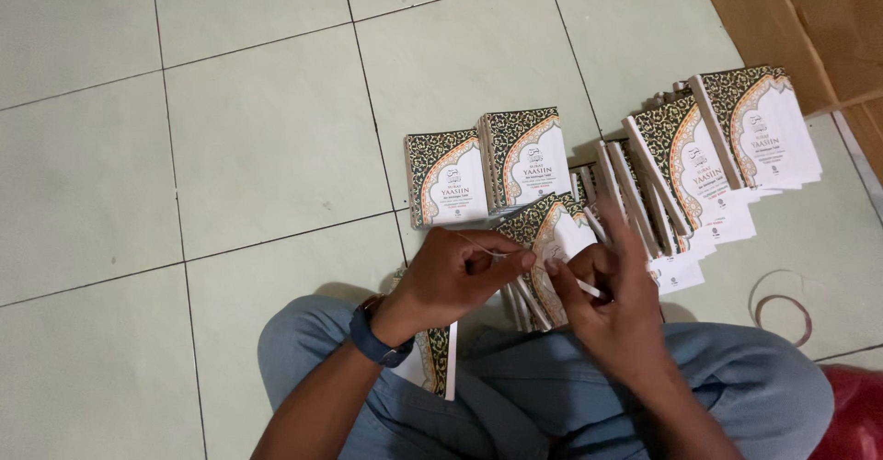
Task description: The person sits on the floor and tapes the spines of small books using a roll of clear tape. They pick up a book, apply the tape to the spine, and place it on a stack.
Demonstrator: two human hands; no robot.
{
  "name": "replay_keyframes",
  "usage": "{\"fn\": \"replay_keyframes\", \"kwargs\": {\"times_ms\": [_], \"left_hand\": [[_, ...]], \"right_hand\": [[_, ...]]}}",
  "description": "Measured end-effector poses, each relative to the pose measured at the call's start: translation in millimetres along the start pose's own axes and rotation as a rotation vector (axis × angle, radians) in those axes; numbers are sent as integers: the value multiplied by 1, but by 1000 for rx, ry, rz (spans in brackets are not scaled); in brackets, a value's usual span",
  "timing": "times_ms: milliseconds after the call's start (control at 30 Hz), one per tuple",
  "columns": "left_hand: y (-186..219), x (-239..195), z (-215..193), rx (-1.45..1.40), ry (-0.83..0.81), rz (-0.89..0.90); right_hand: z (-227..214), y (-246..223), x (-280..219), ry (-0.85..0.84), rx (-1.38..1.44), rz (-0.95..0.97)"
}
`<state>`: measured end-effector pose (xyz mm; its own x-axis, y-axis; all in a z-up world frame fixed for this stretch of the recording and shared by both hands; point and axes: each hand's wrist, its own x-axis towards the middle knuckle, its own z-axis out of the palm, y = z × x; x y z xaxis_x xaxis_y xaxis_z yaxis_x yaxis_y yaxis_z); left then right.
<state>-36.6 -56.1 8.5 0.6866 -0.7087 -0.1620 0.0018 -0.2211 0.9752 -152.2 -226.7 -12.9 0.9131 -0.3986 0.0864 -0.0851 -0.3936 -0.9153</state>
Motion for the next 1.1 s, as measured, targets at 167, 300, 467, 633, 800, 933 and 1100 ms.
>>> {"fn": "replay_keyframes", "kwargs": {"times_ms": [167, 300, 467, 633, 800, 933, 1100], "left_hand": [[-7, 1, 1, 23, 19, 71], [-14, 1, 5, 57, 64, 120], [-14, 4, 11, 110, 63, 148], [-19, 6, 13, 207, 71, 152], [-10, 5, 13, 187, 115, 84], [-4, 3, 12, 157, 135, 53], [-11, 2, 8, 161, 172, 117]], "right_hand": [[-1, 5, 0, -21, -28, -2], [4, 2, 0, 42, -5, -42], [6, 11, -6, 111, -276, -257], [8, 34, -12, 227, -643, -540], [6, 31, -12, 293, -893, -741], [7, 16, -5, 319, -865, -823], [7, -76, 26, -272, -641, 895]]}}
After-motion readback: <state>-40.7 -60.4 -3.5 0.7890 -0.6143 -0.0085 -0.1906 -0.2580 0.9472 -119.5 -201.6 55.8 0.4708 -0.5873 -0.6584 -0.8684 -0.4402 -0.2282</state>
